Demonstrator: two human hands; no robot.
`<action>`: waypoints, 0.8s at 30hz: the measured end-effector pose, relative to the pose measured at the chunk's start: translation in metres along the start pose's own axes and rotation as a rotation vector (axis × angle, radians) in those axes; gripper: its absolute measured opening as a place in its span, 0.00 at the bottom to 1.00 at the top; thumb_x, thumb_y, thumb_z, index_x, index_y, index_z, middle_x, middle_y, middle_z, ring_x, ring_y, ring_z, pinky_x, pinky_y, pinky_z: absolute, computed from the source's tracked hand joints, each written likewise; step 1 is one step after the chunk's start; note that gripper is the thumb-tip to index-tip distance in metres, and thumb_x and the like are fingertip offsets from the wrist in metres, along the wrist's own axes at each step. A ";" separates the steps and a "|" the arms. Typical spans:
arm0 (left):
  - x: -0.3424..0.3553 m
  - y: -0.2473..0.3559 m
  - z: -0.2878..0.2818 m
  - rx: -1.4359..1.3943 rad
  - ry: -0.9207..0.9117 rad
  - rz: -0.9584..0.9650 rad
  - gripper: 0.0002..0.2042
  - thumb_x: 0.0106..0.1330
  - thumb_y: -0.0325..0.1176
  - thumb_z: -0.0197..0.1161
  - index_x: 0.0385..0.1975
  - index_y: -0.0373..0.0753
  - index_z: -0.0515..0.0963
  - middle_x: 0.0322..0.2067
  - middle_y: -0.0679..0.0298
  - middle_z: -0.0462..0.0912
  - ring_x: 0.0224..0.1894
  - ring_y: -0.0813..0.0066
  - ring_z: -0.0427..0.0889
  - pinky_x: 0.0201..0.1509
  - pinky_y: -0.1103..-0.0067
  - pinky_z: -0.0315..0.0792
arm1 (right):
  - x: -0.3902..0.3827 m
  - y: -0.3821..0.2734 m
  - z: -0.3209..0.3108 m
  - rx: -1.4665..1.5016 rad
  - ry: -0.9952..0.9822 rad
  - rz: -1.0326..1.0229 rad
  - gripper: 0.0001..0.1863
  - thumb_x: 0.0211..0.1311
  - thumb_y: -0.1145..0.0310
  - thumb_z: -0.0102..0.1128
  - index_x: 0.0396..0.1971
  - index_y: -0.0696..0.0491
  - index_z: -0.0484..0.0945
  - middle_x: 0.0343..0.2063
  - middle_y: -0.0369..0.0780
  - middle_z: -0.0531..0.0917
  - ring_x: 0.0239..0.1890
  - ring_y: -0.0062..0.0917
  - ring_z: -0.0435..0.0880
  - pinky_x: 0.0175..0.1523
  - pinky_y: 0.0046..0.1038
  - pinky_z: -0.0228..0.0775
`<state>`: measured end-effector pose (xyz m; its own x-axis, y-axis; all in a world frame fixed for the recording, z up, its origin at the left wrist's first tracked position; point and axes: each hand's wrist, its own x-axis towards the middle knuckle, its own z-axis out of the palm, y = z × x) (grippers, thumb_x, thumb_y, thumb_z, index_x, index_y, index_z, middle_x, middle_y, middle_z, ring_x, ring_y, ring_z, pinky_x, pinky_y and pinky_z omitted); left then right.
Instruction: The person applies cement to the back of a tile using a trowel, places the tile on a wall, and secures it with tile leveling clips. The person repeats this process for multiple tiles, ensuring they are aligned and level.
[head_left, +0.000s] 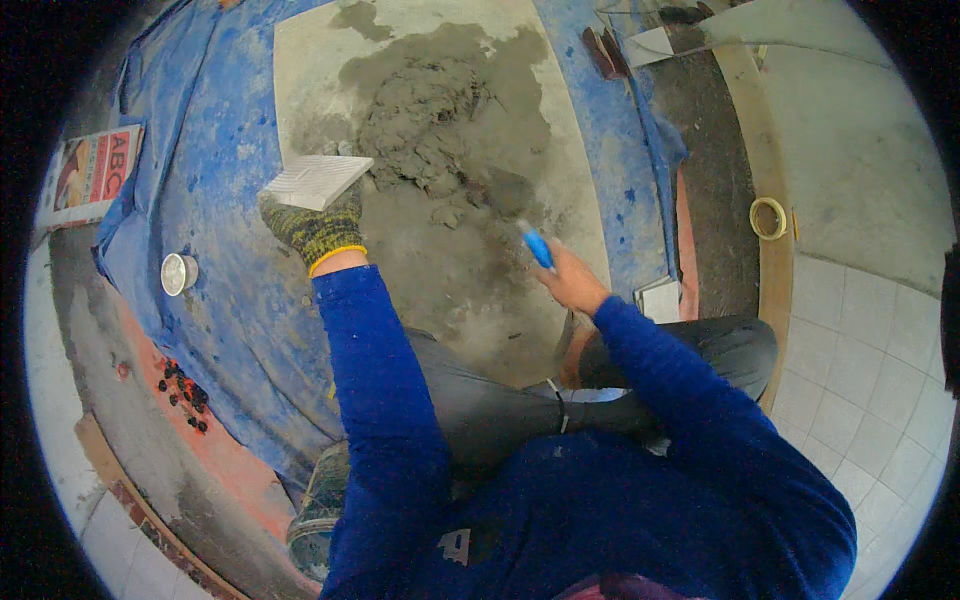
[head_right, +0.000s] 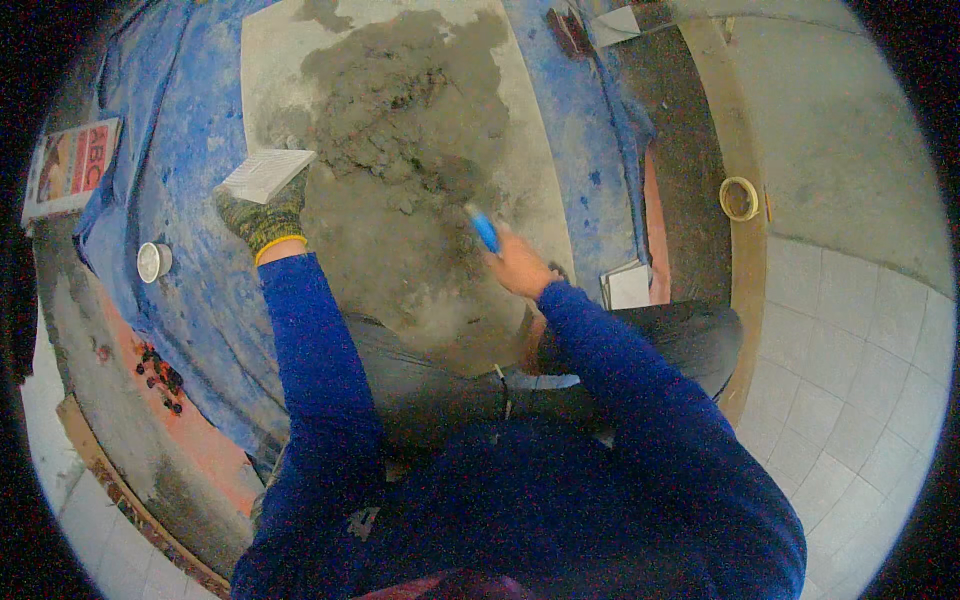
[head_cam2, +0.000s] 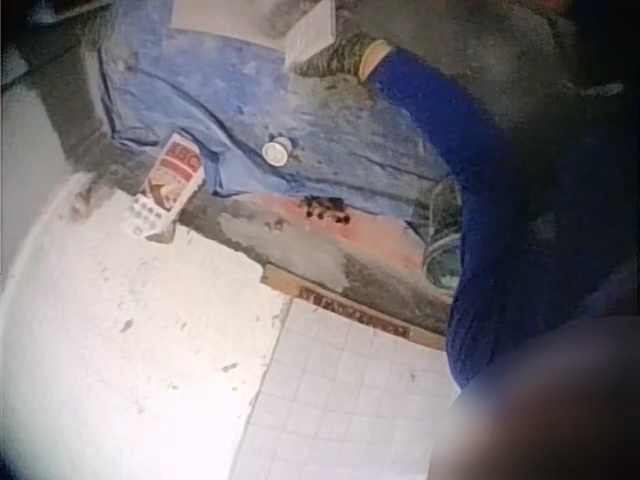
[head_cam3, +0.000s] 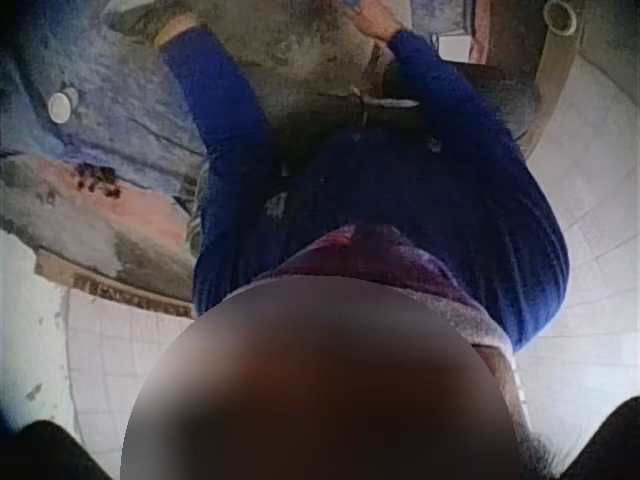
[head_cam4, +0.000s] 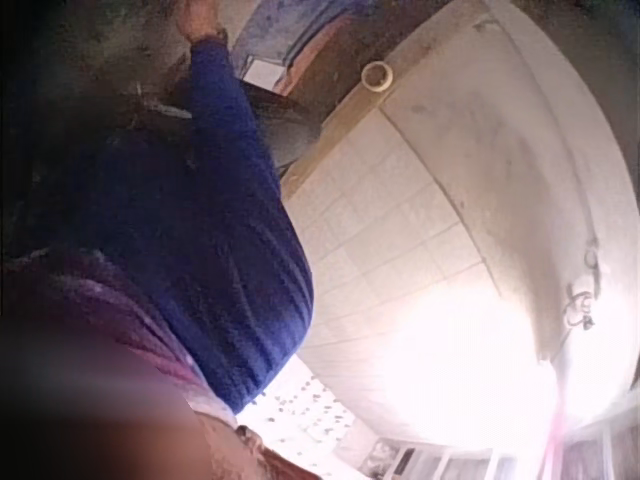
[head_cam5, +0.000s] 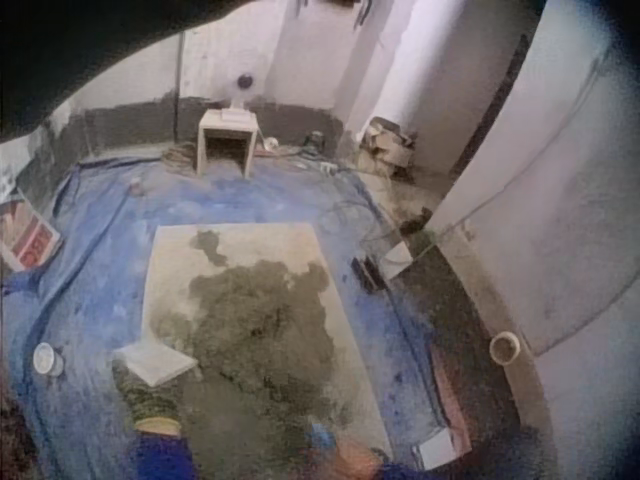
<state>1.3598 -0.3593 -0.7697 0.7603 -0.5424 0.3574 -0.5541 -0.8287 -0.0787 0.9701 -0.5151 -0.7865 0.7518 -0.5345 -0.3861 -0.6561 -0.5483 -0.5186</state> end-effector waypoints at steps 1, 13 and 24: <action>-0.001 -0.002 0.009 -0.018 0.065 0.009 0.29 0.72 0.64 0.45 0.38 0.48 0.88 0.36 0.60 0.90 0.39 0.52 0.87 0.44 0.57 0.76 | -0.018 0.008 0.000 0.131 -0.060 0.208 0.27 0.67 0.58 0.61 0.54 0.66 0.70 0.35 0.58 0.84 0.34 0.50 0.87 0.45 0.48 0.76; -0.014 -0.014 -0.029 -0.370 0.021 -0.176 0.26 0.74 0.62 0.45 0.46 0.48 0.82 0.44 0.62 0.85 0.45 0.54 0.81 0.49 0.58 0.71 | 0.117 -0.054 0.034 0.795 -0.317 0.254 0.12 0.70 0.62 0.56 0.36 0.57 0.71 0.18 0.41 0.77 0.14 0.30 0.75 0.21 0.38 0.68; -0.008 -0.016 -0.032 -2.638 0.064 -1.003 0.30 0.77 0.58 0.44 0.68 0.43 0.67 0.68 0.59 0.72 0.70 0.57 0.68 0.76 0.61 0.57 | 0.064 -0.082 0.019 -0.308 0.032 0.070 0.29 0.70 0.59 0.60 0.62 0.65 0.71 0.35 0.61 0.85 0.36 0.57 0.85 0.45 0.51 0.77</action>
<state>1.3520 -0.3373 -0.7412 0.8741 -0.3702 -0.3145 0.4741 0.7910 0.3866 1.0729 -0.4918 -0.7832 0.7048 -0.5954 -0.3858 -0.6990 -0.6759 -0.2338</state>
